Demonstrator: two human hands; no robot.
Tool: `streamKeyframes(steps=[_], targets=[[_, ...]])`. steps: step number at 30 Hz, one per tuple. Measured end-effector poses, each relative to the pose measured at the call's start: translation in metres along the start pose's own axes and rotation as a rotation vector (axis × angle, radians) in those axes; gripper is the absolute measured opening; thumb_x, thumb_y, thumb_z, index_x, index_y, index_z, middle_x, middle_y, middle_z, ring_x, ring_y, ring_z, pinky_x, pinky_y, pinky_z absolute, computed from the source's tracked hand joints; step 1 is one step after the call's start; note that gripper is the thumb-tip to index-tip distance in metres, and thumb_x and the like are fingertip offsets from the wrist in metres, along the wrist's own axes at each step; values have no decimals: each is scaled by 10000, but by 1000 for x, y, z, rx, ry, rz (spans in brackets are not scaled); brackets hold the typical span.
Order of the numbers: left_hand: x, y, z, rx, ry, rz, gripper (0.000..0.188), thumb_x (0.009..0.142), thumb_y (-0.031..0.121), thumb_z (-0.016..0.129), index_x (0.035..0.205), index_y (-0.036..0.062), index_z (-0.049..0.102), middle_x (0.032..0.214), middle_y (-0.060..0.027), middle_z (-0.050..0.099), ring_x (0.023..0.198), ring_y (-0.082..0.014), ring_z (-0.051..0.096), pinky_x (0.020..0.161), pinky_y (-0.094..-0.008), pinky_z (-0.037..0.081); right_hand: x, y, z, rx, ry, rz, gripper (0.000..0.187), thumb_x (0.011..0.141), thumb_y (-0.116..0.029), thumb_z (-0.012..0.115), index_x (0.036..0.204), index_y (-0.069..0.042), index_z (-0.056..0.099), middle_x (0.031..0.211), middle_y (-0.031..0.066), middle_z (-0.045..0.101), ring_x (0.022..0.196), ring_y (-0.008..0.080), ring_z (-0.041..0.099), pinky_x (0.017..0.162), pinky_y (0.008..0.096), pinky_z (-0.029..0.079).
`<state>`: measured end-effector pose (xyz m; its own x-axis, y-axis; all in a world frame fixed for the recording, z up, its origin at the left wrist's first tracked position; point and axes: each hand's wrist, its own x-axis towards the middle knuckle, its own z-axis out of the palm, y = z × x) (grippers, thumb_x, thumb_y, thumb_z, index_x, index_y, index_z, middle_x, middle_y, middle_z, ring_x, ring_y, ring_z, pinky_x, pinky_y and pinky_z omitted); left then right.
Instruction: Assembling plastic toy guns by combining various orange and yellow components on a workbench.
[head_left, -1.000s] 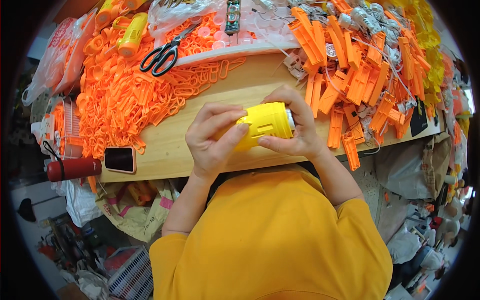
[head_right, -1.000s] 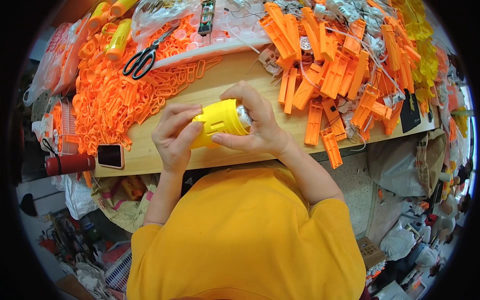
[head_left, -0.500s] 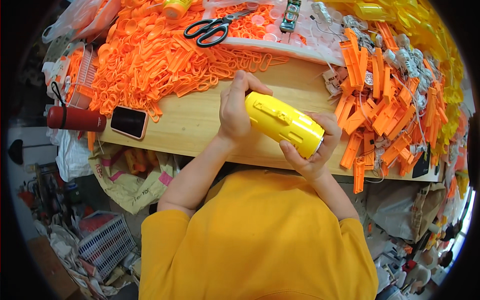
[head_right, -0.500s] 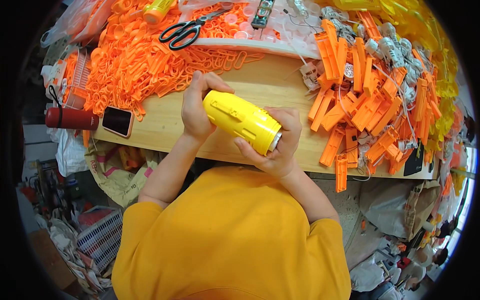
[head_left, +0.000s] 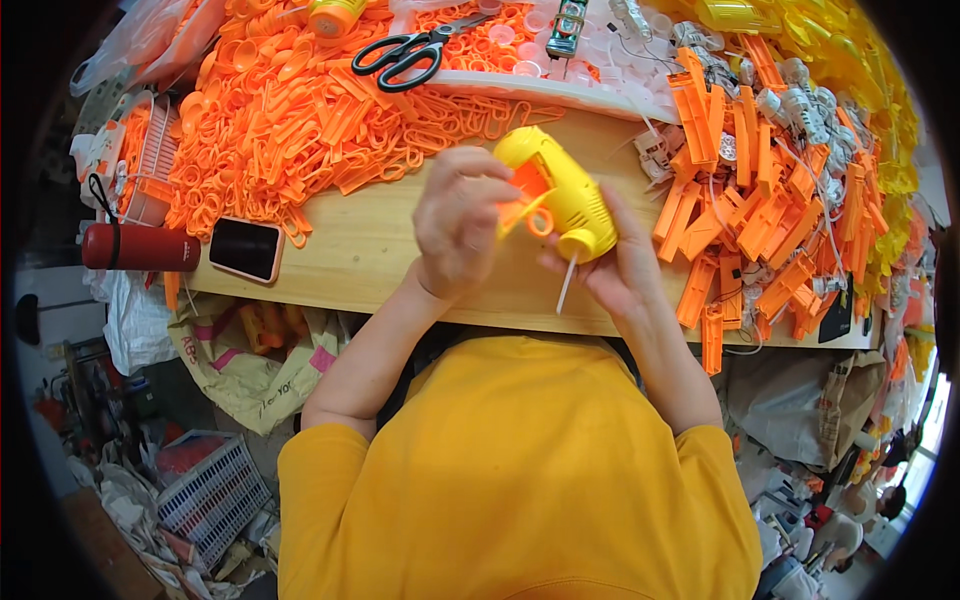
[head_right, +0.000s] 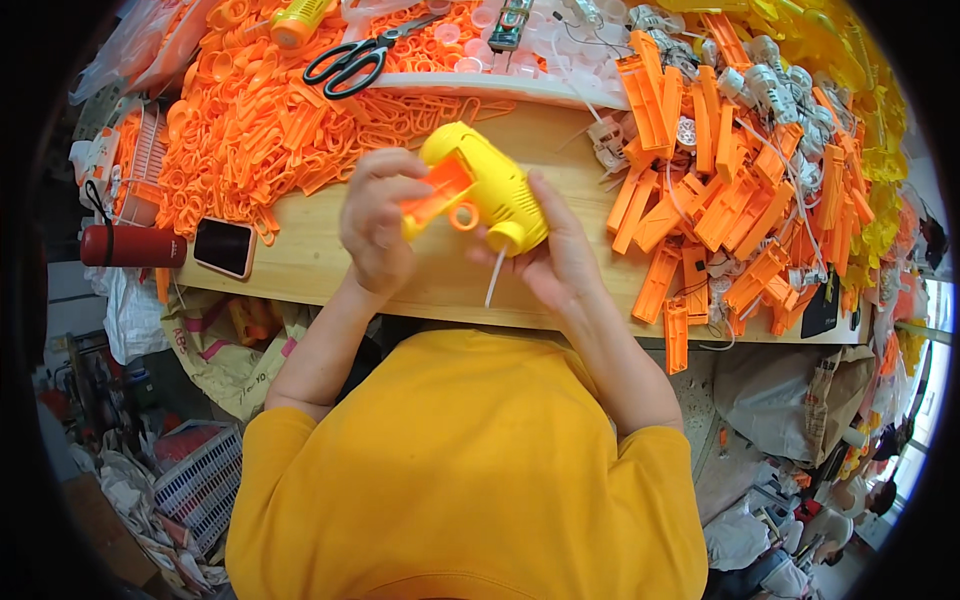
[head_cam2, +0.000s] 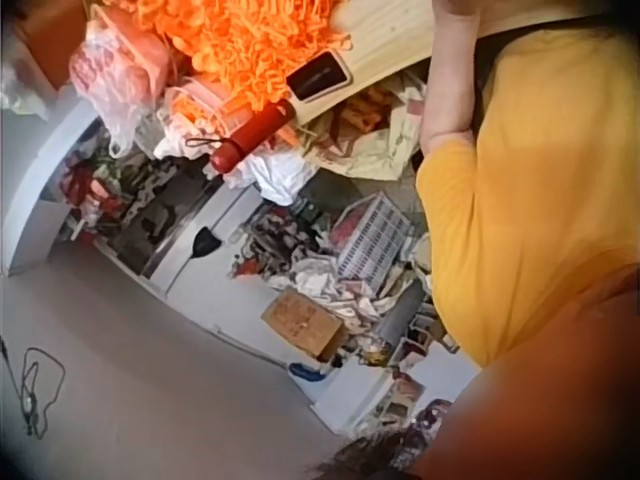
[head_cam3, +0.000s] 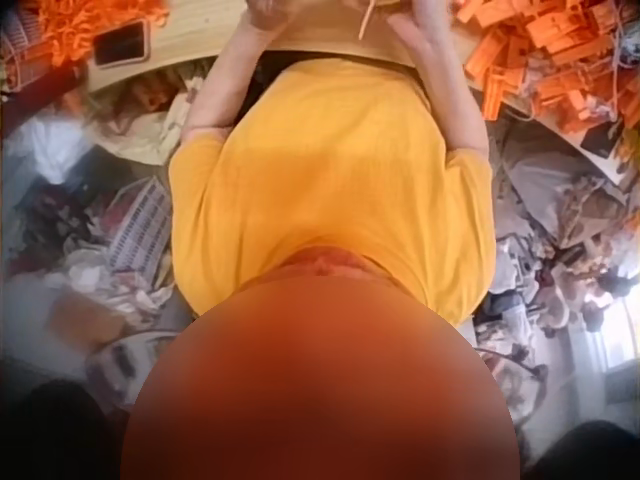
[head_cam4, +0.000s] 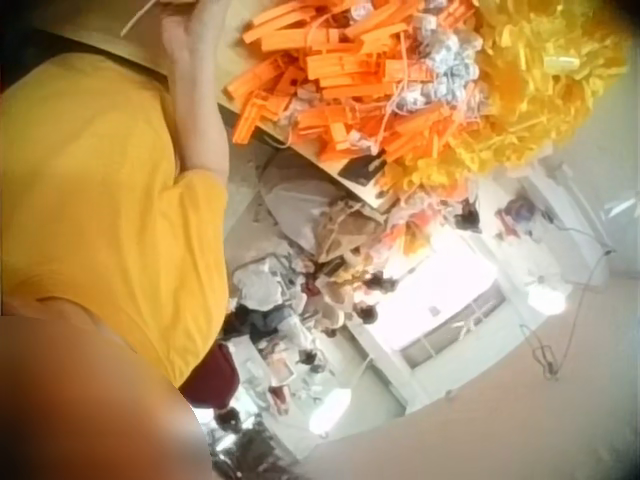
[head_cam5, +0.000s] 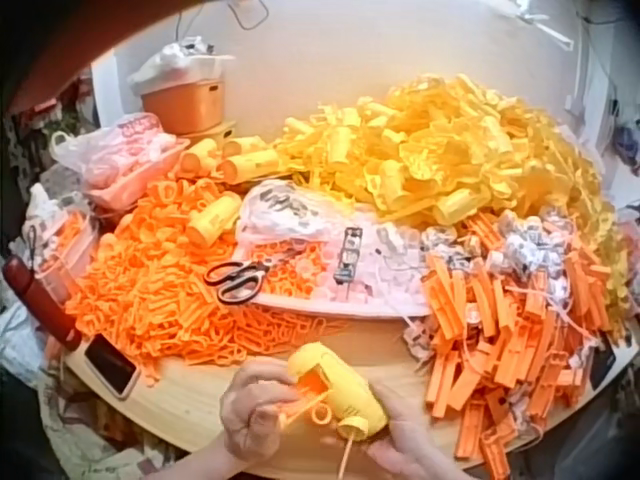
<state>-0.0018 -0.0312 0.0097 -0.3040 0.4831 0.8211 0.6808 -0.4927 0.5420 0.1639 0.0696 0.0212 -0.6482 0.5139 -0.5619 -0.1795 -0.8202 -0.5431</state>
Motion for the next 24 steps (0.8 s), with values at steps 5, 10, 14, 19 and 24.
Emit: streamKeyframes(steps=[5, 10, 14, 19, 24], targets=[[20, 7, -8, -167, 238, -264, 393, 993, 274, 411, 785, 4, 606, 872, -118, 576, 805, -172, 537, 732, -293, 428, 0, 14, -20, 155, -473, 510, 590, 892, -506, 515, 1263, -49, 486, 973, 170, 631, 749, 330, 652, 648, 504, 582], [22, 9, -15, -548, 178, -388, 468, 1010, 265, 362, 636, 22, 505, 658, -73, 489, 605, -156, 454, 606, -284, 383, -4, 28, -16, 204, -570, 719, 676, 860, -575, 446, 1246, -22, 486, 920, 236, 597, 566, 313, 591, 556, 519, 529], [22, 6, -12, -621, 198, -463, 497, 1021, 272, 323, 612, 28, 464, 603, -59, 427, 553, -154, 408, 570, -291, 363, -12, 30, -5, 187, -541, 711, 658, 852, -558, 474, 1243, -30, 482, 935, 237, 588, 627, 305, 601, 576, 511, 530], [17, 3, -9, -682, 213, -363, 503, 1031, 319, 273, 682, 25, 485, 668, -56, 458, 615, -154, 445, 608, -288, 386, -13, 35, -3, 284, -415, 615, 645, 812, -517, 548, 1264, -64, 467, 1014, 208, 588, 842, 288, 619, 602, 444, 539], [12, 12, 6, -289, 329, -549, 426, 1013, 383, 329, 833, 41, 507, 802, -39, 509, 681, -122, 468, 654, -263, 397, -10, 26, -5, -57, -354, 24, 642, 791, -429, 608, 1260, -20, 453, 1078, 148, 593, 952, 226, 613, 757, 379, 543]])
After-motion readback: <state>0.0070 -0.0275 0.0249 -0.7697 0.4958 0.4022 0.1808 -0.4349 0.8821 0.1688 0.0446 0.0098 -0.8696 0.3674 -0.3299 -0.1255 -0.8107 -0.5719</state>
